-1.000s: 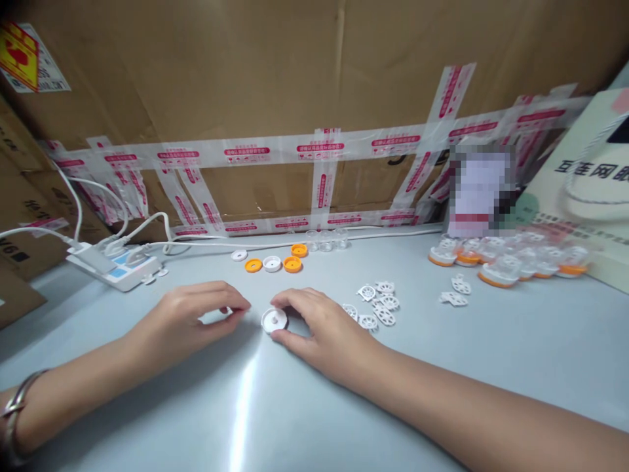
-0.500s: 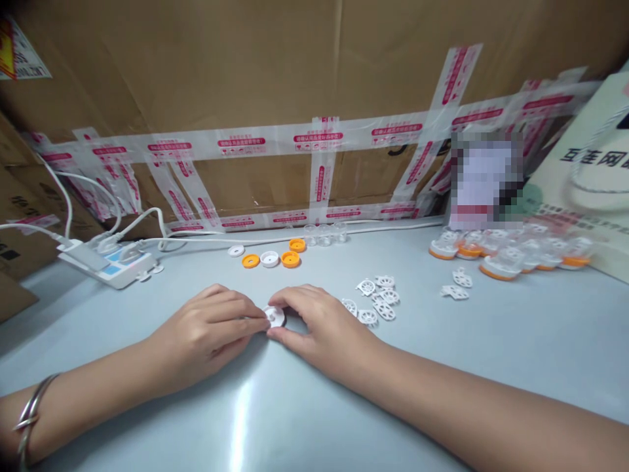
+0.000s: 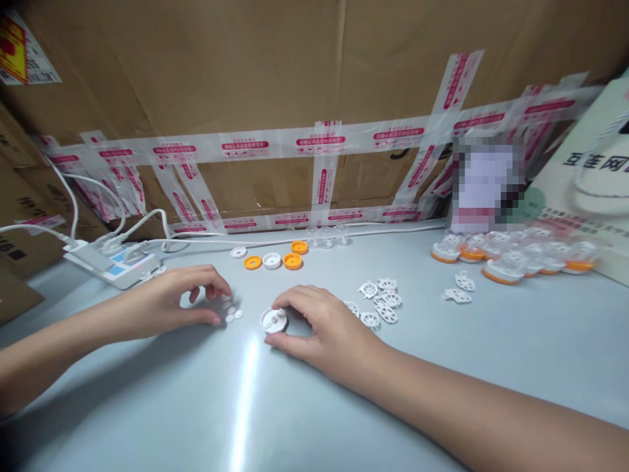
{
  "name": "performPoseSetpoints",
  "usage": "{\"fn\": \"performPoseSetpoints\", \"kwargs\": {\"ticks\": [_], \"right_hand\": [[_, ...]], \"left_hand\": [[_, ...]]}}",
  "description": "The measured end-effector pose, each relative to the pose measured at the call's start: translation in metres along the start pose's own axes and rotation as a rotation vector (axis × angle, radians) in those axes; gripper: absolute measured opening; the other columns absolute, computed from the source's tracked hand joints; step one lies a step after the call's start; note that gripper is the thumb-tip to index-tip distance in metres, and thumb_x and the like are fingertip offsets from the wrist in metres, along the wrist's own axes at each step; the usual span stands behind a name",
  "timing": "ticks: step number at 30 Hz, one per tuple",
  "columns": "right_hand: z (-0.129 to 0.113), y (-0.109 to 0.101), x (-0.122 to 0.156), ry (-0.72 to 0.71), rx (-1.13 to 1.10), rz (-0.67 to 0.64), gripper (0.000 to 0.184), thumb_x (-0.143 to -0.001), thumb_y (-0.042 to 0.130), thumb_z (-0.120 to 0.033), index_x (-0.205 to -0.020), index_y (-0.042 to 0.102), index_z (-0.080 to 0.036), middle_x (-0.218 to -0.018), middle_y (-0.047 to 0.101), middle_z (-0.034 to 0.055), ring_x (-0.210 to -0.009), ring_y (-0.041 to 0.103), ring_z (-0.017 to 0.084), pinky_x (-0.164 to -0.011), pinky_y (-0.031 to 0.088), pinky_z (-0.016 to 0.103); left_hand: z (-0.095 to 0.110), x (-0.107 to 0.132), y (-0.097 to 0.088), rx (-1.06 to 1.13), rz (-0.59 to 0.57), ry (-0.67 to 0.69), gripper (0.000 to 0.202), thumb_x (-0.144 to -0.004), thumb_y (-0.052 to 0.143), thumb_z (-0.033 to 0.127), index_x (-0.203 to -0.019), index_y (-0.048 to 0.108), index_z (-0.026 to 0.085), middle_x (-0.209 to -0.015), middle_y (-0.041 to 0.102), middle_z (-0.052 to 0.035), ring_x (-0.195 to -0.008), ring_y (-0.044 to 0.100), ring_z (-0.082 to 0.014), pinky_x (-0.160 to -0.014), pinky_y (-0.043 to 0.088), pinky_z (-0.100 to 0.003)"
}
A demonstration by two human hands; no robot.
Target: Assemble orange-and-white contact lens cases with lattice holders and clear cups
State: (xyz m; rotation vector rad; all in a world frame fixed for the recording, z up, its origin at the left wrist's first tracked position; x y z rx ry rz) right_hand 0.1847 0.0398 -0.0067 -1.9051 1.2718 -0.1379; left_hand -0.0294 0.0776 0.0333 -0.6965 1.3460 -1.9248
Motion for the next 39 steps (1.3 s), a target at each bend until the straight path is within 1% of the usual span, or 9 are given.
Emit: {"fn": "performPoseSetpoints", "kwargs": {"ticks": [4,11,14,22,26,28,32,35,39], "right_hand": [[-0.001,-0.001,0.001,-0.013,-0.013,0.014,0.019,-0.077,0.064,-0.027,-0.094,0.06,-0.018,-0.096,0.065,0.0022,-0.091,0.058,0.014,-0.084,0.043,0.029],[-0.004,-0.003,0.003,-0.045,-0.005,0.039,0.015,-0.079,0.061,-0.025,-0.092,0.06,-0.018,-0.093,0.066,0.0021,-0.088,0.059,0.014,-0.083,0.044,0.029],[-0.004,-0.003,0.002,-0.063,0.008,0.058,0.013,-0.08,0.059,-0.023,-0.091,0.061,-0.018,-0.092,0.066,0.0021,-0.087,0.06,0.013,-0.082,0.046,0.028],[-0.007,-0.005,0.004,-0.11,0.02,0.096,0.01,-0.081,0.057,-0.023,-0.089,0.061,-0.018,-0.089,0.067,0.0039,-0.084,0.062,0.014,-0.079,0.048,0.029],[-0.008,-0.006,0.004,-0.102,0.011,0.103,0.01,-0.081,0.056,-0.022,-0.09,0.061,-0.018,-0.089,0.067,0.0047,-0.085,0.062,0.015,-0.08,0.048,0.03],[-0.008,-0.007,0.004,-0.102,0.009,0.11,0.01,-0.081,0.056,-0.022,-0.09,0.061,-0.019,-0.089,0.067,0.0049,-0.085,0.062,0.015,-0.079,0.048,0.03],[-0.008,-0.007,0.005,-0.103,-0.005,0.13,0.011,-0.082,0.055,-0.022,-0.09,0.061,-0.019,-0.089,0.067,0.0041,-0.084,0.062,0.015,-0.078,0.048,0.029],[-0.007,-0.006,0.006,-0.11,-0.004,0.133,0.01,-0.082,0.055,-0.021,-0.09,0.061,-0.019,-0.089,0.067,0.0037,-0.085,0.061,0.014,-0.078,0.048,0.028],[-0.007,-0.007,0.006,-0.124,0.009,0.147,0.011,-0.083,0.053,-0.021,-0.091,0.061,-0.019,-0.089,0.067,0.0038,-0.084,0.062,0.014,-0.078,0.048,0.028]], "left_hand": [[0.004,-0.005,0.01,0.06,-0.011,0.05,0.018,-0.083,0.054,0.021,-0.096,0.066,0.023,-0.094,0.062,-0.0023,-0.082,0.059,-0.0133,-0.074,0.044,-0.023],[0.008,-0.005,0.013,0.078,0.021,0.086,0.016,-0.082,0.053,0.014,-0.081,0.068,0.018,-0.08,0.065,-0.001,-0.074,0.06,-0.0109,-0.066,0.044,-0.018],[0.011,-0.003,0.013,0.017,0.01,0.118,0.015,-0.083,0.052,0.014,-0.082,0.067,0.018,-0.081,0.065,-0.0012,-0.075,0.06,-0.0112,-0.068,0.044,-0.018],[0.013,0.003,0.016,-0.289,0.048,0.453,0.027,-0.093,0.039,0.023,-0.093,0.065,0.015,-0.083,0.064,-0.0067,-0.078,0.057,-0.0153,-0.073,0.041,-0.025],[0.014,0.004,0.018,-0.437,0.078,0.519,0.029,-0.094,0.037,0.023,-0.091,0.064,0.014,-0.082,0.064,-0.0075,-0.075,0.054,-0.0168,-0.07,0.039,-0.029],[0.014,0.004,0.017,-0.388,0.073,0.492,0.028,-0.093,0.037,0.022,-0.092,0.064,0.015,-0.083,0.064,-0.0072,-0.077,0.054,-0.0166,-0.072,0.039,-0.028],[0.016,0.004,0.013,-0.139,0.034,0.396,0.021,-0.091,0.043,0.022,-0.096,0.062,0.016,-0.088,0.062,-0.0062,-0.082,0.056,-0.0147,-0.074,0.041,-0.024],[0.026,0.005,0.014,0.025,0.022,0.365,0.015,-0.088,0.051,0.024,-0.097,0.061,0.015,-0.089,0.061,-0.0051,-0.082,0.056,-0.013,-0.074,0.042,-0.022],[0.04,0.004,0.024,0.157,-0.026,0.289,0.014,-0.081,0.062,0.024,-0.092,0.061,0.016,-0.088,0.062,-0.0029,-0.081,0.057,-0.0123,-0.073,0.043,-0.021]]}}
Point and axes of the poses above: each hand's wrist, its own x-axis away from the middle knuckle, its own y-axis out of the palm, z = x × y, the point moved 3 cm from there along -x, towards the middle knuckle
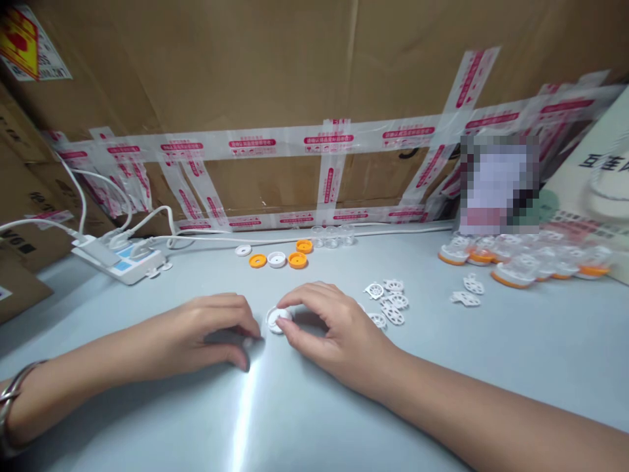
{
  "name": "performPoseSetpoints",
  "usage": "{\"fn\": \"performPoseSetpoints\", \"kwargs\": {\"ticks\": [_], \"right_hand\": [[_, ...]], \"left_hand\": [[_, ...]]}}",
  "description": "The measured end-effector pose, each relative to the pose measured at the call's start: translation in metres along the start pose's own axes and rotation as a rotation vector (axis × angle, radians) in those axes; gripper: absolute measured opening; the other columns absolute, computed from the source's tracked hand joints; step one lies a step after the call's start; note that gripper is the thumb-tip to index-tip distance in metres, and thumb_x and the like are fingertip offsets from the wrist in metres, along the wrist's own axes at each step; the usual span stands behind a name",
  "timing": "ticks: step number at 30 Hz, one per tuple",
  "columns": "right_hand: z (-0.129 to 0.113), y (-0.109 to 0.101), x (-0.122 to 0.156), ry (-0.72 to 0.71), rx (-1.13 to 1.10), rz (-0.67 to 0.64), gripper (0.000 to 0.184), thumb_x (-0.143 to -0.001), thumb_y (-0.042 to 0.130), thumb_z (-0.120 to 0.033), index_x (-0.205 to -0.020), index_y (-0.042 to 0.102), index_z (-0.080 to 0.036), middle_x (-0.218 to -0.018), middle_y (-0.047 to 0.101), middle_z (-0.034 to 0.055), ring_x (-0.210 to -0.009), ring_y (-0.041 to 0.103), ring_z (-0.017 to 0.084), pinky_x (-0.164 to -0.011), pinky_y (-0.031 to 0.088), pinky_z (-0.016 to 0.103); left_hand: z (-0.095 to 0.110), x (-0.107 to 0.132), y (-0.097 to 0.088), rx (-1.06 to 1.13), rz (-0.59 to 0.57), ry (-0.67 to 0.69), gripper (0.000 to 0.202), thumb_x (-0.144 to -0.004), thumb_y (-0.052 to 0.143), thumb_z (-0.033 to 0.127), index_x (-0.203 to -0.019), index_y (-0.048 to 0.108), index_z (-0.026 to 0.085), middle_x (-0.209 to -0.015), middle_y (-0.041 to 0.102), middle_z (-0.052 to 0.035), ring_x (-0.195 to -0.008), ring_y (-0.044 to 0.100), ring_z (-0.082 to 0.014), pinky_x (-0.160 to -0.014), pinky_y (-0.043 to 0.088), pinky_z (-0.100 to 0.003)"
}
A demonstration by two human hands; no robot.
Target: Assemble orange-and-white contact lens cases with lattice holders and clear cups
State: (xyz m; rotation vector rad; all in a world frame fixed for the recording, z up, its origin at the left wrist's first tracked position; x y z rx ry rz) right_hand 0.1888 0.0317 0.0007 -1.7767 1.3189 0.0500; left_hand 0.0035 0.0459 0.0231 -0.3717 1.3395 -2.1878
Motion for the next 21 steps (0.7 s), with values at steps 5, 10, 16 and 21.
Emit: {"fn": "performPoseSetpoints", "kwargs": {"ticks": [5,10,16,21], "right_hand": [[-0.001,-0.002,0.001,0.006,0.01,0.028,0.012,-0.083,0.052,-0.02,-0.092,0.06,-0.019,-0.089,0.068,0.0041,-0.086,0.063,0.015,-0.079,0.05,0.028],[-0.001,-0.003,0.003,0.001,0.014,0.063,0.014,-0.084,0.05,-0.02,-0.093,0.06,-0.02,-0.091,0.067,0.0041,-0.087,0.062,0.015,-0.079,0.051,0.029],[-0.009,-0.006,0.003,-0.103,0.019,0.126,0.013,-0.082,0.052,-0.014,-0.09,0.06,-0.021,-0.084,0.068,0.0019,-0.08,0.064,0.012,-0.075,0.052,0.025],[-0.021,-0.003,0.01,-0.167,-0.039,0.059,0.018,-0.078,0.059,-0.01,-0.093,0.061,-0.021,-0.081,0.068,0.0008,-0.074,0.064,0.009,-0.067,0.053,0.018]], "left_hand": [[0.003,-0.003,0.009,-0.033,-0.001,-0.137,0.008,-0.081,0.057,0.017,-0.085,0.064,0.017,-0.081,0.063,-0.0017,-0.069,0.057,-0.0114,-0.065,0.044,-0.021],[0.015,0.008,0.016,-0.345,0.057,-0.069,0.021,-0.078,0.045,0.004,-0.085,0.063,0.014,-0.08,0.063,-0.0057,-0.071,0.059,-0.0165,-0.064,0.046,-0.025],[0.026,0.016,0.029,-0.476,0.178,0.073,0.023,-0.079,0.037,0.0,-0.08,0.056,0.014,-0.076,0.06,-0.0057,-0.063,0.053,-0.0153,-0.058,0.046,-0.025],[0.031,0.013,0.023,0.016,0.434,0.013,0.014,-0.081,0.047,0.005,-0.084,0.054,0.017,-0.078,0.059,-0.0011,-0.07,0.057,-0.0101,-0.063,0.051,-0.019]]}}
Point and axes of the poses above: each hand's wrist, its own x-axis away from the middle knuckle, its own y-axis out of the palm, z = x × y, the point moved 3 cm from there along -x, towards the middle knuckle
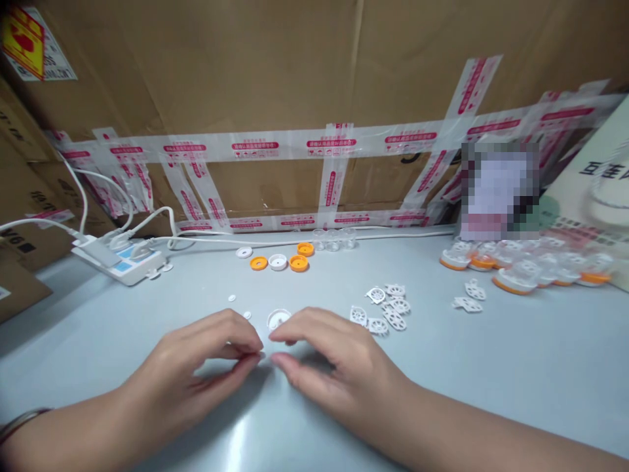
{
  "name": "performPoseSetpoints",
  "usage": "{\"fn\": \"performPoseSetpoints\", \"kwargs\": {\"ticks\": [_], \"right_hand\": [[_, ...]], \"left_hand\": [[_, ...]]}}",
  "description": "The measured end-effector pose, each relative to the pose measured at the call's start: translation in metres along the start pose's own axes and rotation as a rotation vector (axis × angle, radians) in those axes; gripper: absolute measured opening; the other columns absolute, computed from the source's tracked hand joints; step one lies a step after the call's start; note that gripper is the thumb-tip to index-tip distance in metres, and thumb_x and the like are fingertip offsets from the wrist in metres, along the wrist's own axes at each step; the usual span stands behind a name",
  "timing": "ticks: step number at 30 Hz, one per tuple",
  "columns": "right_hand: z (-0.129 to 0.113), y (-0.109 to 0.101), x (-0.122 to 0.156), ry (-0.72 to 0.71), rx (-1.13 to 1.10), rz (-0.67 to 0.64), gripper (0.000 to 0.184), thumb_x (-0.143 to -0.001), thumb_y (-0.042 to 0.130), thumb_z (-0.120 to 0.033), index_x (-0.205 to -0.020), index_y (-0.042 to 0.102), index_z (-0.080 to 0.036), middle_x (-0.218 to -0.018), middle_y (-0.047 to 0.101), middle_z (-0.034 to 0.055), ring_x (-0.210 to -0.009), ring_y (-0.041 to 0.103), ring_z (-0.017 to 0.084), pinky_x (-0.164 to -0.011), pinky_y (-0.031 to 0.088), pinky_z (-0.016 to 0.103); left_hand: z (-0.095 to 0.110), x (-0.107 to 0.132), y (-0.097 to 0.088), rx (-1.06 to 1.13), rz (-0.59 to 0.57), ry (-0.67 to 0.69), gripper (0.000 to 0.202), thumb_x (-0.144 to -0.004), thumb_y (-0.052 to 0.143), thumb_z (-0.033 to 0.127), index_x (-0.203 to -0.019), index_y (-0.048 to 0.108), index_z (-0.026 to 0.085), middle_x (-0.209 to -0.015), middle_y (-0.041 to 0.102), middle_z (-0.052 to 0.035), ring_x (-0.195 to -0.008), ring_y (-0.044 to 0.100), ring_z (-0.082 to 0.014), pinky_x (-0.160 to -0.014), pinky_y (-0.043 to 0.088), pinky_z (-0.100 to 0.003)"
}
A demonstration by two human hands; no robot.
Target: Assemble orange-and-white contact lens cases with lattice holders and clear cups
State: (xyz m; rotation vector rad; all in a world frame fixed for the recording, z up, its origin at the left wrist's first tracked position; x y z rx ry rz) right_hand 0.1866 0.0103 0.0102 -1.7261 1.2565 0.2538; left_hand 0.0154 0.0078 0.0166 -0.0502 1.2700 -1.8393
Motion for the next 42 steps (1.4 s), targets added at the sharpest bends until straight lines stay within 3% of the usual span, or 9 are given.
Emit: {"fn": "performPoseSetpoints", "kwargs": {"ticks": [3,8,11,16,19,26,31,38,42], "right_hand": [[-0.004,0.004,0.003,0.048,-0.063,-0.06,0.018,-0.08,0.059,-0.012,-0.094,0.063,-0.022,-0.082,0.069,0.0007,-0.073,0.065,0.01,-0.065,0.054,0.017],[-0.004,0.007,0.003,0.1,-0.135,-0.049,0.019,-0.081,0.054,-0.01,-0.088,0.066,-0.023,-0.077,0.07,0.0004,-0.07,0.066,0.01,-0.063,0.054,0.017],[0.002,0.003,0.002,0.135,-0.111,-0.029,0.018,-0.079,0.054,-0.009,-0.084,0.066,-0.022,-0.077,0.07,0.0003,-0.069,0.066,0.01,-0.063,0.054,0.017],[0.022,-0.008,-0.007,0.243,0.016,0.038,0.012,-0.079,0.055,-0.013,-0.078,0.065,-0.02,-0.078,0.07,0.0012,-0.071,0.065,0.011,-0.066,0.053,0.02],[0.03,-0.006,-0.01,0.19,0.04,-0.023,0.014,-0.08,0.053,-0.011,-0.079,0.065,-0.019,-0.078,0.068,0.002,-0.071,0.064,0.011,-0.064,0.052,0.02],[0.031,0.0,-0.008,0.019,0.179,-0.087,0.015,-0.079,0.054,-0.007,-0.083,0.063,-0.018,-0.074,0.066,0.0022,-0.07,0.061,0.012,-0.065,0.049,0.024],[0.029,0.004,-0.007,0.049,0.152,-0.1,0.016,-0.078,0.053,-0.006,-0.081,0.061,-0.019,-0.075,0.068,0.0005,-0.071,0.063,0.011,-0.067,0.049,0.023],[0.027,0.002,-0.006,0.108,0.065,-0.09,0.018,-0.078,0.052,-0.005,-0.082,0.062,-0.019,-0.076,0.068,0.0002,-0.07,0.063,0.009,-0.064,0.05,0.019],[0.025,-0.003,-0.004,0.024,0.101,-0.112,0.017,-0.08,0.053,-0.005,-0.086,0.062,-0.019,-0.078,0.067,0.0012,-0.073,0.061,0.01,-0.067,0.049,0.022]], "left_hand": [[0.005,-0.002,0.001,0.21,0.11,-0.051,0.013,-0.08,0.051,0.006,-0.082,0.054,0.018,-0.078,0.058,-0.0009,-0.071,0.059,-0.0083,-0.064,0.055,-0.016],[0.005,-0.002,0.005,0.363,0.143,-0.124,0.01,-0.08,0.051,0.008,-0.08,0.054,0.018,-0.08,0.058,-0.0017,-0.073,0.059,-0.0094,-0.064,0.057,-0.018],[-0.002,-0.006,0.004,0.303,0.108,-0.149,0.004,-0.081,0.054,0.015,-0.083,0.054,0.018,-0.082,0.058,-0.0022,-0.076,0.058,-0.0112,-0.069,0.056,-0.024],[-0.027,-0.019,0.004,-0.01,-0.038,-0.231,0.035,-0.074,0.067,0.034,-0.102,0.053,0.019,-0.101,0.056,-0.006,-0.093,0.051,-0.0204,-0.081,0.045,-0.037],[-0.037,-0.025,0.008,-0.104,-0.119,-0.241,0.032,-0.075,0.065,0.04,-0.097,0.056,0.019,-0.102,0.056,-0.0062,-0.096,0.048,-0.0237,-0.083,0.039,-0.041],[-0.036,-0.027,0.012,-0.082,-0.162,-0.219,0.019,-0.08,0.059,0.036,-0.092,0.059,0.022,-0.103,0.057,-0.0038,-0.095,0.048,-0.0209,-0.081,0.033,-0.036],[-0.035,-0.029,0.014,-0.073,-0.185,-0.226,0.039,-0.071,0.067,0.045,-0.102,0.056,0.022,-0.109,0.054,-0.0049,-0.101,0.046,-0.0235,-0.083,0.031,-0.037],[-0.032,-0.027,0.015,0.003,-0.255,-0.247,0.022,-0.075,0.062,0.033,-0.096,0.06,0.025,-0.109,0.054,-0.0024,-0.103,0.046,-0.0223,-0.086,0.031,-0.036],[-0.035,-0.027,0.012,0.06,-0.321,-0.274,0.026,-0.074,0.063,0.031,-0.099,0.061,0.03,-0.113,0.052,-0.0006,-0.109,0.044,-0.0227,-0.092,0.029,-0.038]]}}
Point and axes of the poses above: each hand's wrist, its own x-axis away from the middle knuckle, its own y-axis out of the palm, z = x × y, the point moved 3 cm from there along -x, towards the middle knuckle
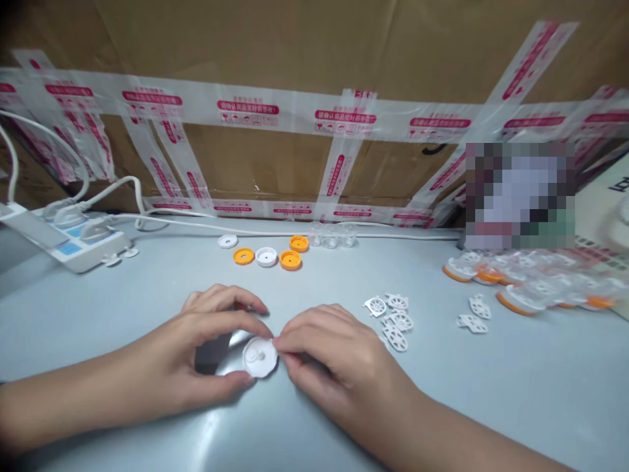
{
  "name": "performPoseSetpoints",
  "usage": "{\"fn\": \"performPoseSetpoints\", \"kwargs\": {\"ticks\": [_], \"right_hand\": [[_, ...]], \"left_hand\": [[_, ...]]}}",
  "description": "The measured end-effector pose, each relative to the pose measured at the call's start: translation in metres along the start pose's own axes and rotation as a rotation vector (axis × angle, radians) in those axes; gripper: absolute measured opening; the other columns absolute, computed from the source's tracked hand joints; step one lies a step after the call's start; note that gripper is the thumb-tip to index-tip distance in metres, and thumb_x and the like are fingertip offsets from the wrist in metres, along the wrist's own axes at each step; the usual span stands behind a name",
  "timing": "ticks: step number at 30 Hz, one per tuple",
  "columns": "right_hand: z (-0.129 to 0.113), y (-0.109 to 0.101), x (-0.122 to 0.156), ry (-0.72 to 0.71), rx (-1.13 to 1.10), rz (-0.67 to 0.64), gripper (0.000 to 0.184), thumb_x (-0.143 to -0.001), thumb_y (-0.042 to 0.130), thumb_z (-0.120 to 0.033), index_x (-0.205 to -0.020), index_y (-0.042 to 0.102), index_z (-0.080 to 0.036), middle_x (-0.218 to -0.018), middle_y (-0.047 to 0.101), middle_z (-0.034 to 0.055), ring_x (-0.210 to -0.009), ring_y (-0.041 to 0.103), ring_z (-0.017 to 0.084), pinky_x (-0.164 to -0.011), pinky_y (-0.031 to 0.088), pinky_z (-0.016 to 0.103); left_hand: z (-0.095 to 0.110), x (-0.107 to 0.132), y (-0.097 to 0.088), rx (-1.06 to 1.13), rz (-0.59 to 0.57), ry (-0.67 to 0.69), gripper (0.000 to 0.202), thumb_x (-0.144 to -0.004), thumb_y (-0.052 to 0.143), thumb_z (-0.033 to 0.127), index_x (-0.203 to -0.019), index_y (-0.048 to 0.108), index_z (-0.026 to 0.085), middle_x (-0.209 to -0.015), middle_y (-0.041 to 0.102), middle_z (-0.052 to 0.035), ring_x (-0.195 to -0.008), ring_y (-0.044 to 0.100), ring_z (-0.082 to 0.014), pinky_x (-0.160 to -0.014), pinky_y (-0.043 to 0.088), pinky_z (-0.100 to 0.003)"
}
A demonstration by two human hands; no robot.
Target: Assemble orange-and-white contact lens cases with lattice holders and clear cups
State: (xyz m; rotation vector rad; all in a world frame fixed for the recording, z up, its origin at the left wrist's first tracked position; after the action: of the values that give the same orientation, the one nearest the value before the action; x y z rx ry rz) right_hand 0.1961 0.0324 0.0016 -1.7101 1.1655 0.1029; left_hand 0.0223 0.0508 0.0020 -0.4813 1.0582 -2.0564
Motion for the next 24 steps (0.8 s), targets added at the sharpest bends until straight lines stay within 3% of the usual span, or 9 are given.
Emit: {"fn": "performPoseSetpoints", "kwargs": {"ticks": [6,24], "right_hand": [[-0.0033,0.0021,0.0041,-0.134,0.094,-0.075,0.014,-0.083,0.055,-0.01,-0.091,0.064,-0.017,-0.081,0.066,0.0025,-0.076,0.057,0.011,-0.071,0.043,0.025],[-0.0067,0.0031,0.0046,-0.155,0.18,-0.117,0.012,-0.085,0.051,-0.01,-0.089,0.062,-0.016,-0.083,0.064,0.002,-0.079,0.055,0.01,-0.073,0.04,0.026]], "left_hand": [[-0.0047,-0.0013,-0.0029,0.009,-0.063,-0.008,0.027,-0.075,0.065,0.035,-0.101,0.061,0.037,-0.116,0.051,0.0016,-0.114,0.041,-0.0241,-0.093,0.027,-0.039],[-0.0052,0.001,-0.0024,0.003,-0.07,-0.016,0.027,-0.075,0.065,0.037,-0.101,0.062,0.037,-0.117,0.052,0.0006,-0.114,0.041,-0.0248,-0.091,0.027,-0.04]]}}
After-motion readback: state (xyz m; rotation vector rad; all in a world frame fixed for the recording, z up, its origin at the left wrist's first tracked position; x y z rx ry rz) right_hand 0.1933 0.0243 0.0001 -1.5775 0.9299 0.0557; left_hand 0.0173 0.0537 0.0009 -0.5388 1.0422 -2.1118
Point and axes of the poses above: each hand's wrist, its own x-axis away from the middle knuckle, its own y-axis out of the palm, z = x × y, the point moved 3 cm from there along -x, towards the middle knuckle
